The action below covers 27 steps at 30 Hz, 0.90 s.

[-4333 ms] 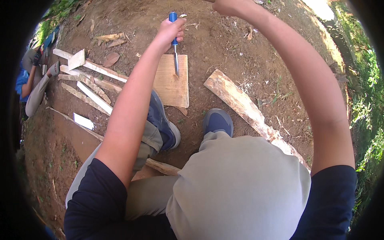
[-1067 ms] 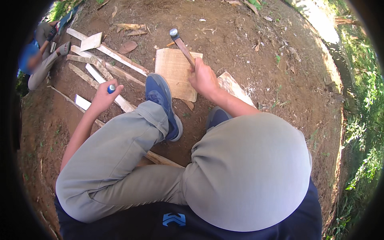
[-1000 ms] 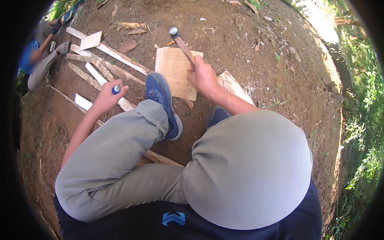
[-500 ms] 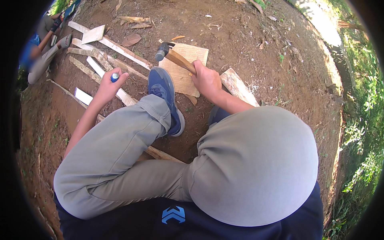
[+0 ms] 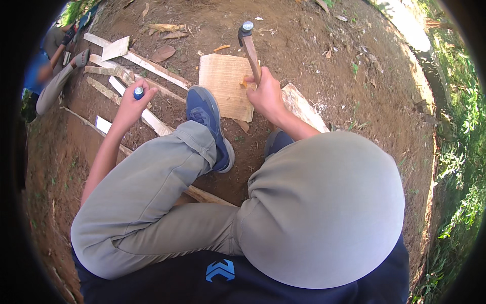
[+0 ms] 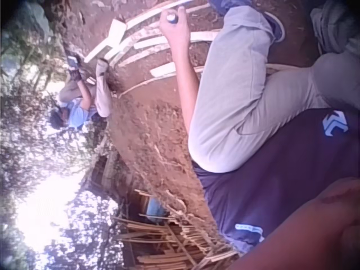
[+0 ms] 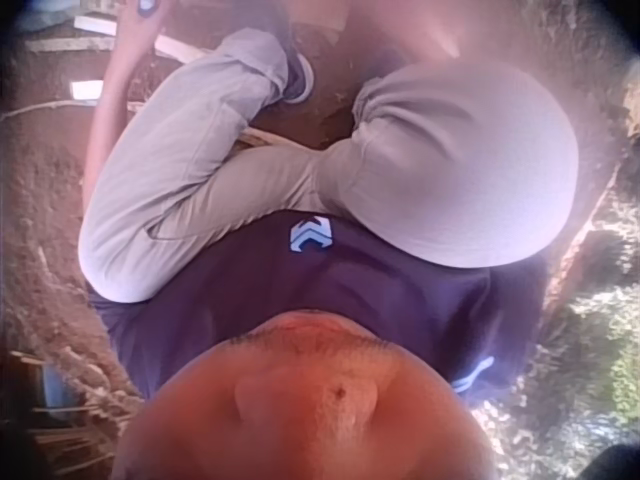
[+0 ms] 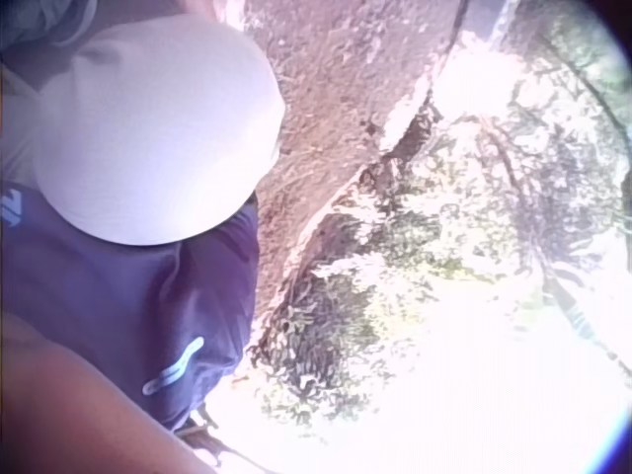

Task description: The person uses a hammer and a chisel to remove pieces of wood from a small board.

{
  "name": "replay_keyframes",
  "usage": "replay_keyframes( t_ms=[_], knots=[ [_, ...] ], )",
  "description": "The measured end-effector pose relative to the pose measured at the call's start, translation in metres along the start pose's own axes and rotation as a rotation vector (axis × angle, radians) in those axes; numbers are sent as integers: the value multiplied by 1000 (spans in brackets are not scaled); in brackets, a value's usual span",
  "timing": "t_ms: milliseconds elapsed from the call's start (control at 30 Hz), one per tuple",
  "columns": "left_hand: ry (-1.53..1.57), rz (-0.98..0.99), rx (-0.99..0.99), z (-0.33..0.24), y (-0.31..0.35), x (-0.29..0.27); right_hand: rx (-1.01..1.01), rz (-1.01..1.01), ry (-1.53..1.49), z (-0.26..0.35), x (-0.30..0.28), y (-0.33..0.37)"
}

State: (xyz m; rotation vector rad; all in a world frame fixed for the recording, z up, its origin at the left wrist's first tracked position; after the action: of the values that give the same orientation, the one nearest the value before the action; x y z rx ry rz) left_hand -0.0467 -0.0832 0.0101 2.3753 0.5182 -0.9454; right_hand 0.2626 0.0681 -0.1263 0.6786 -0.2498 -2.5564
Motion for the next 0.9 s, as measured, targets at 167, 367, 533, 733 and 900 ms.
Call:
replay_keyframes(
  t_ms=[167,367,533,733,900],
  knots=[
    [22,4,-39,5,6,2,39,31,-23,-5,6,2],
    [49,5,-63,5,5,2,7,61,18,-5,10,11],
    [42,-7,-28,2,4,2,-37,34,-9,-12,16,16],
    [30,-14,-57,-8,1,0,-4,65,19,-5,11,25],
    [-8,-99,16,-29,-11,-7,83,6,14,2,-5,25]
  ],
)
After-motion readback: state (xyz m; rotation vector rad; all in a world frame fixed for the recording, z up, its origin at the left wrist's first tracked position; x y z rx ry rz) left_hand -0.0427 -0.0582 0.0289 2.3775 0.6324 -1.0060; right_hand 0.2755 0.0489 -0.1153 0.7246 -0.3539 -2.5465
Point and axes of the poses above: each hand's wrist, its own y-axis away from the middle knuckle, its own x-axis out of the palm, z = x × y, the point moved 4 cm from there along -y, towards the middle knuckle, and after that the axes turned 12 degrees about -z, right-handed, at the moved point
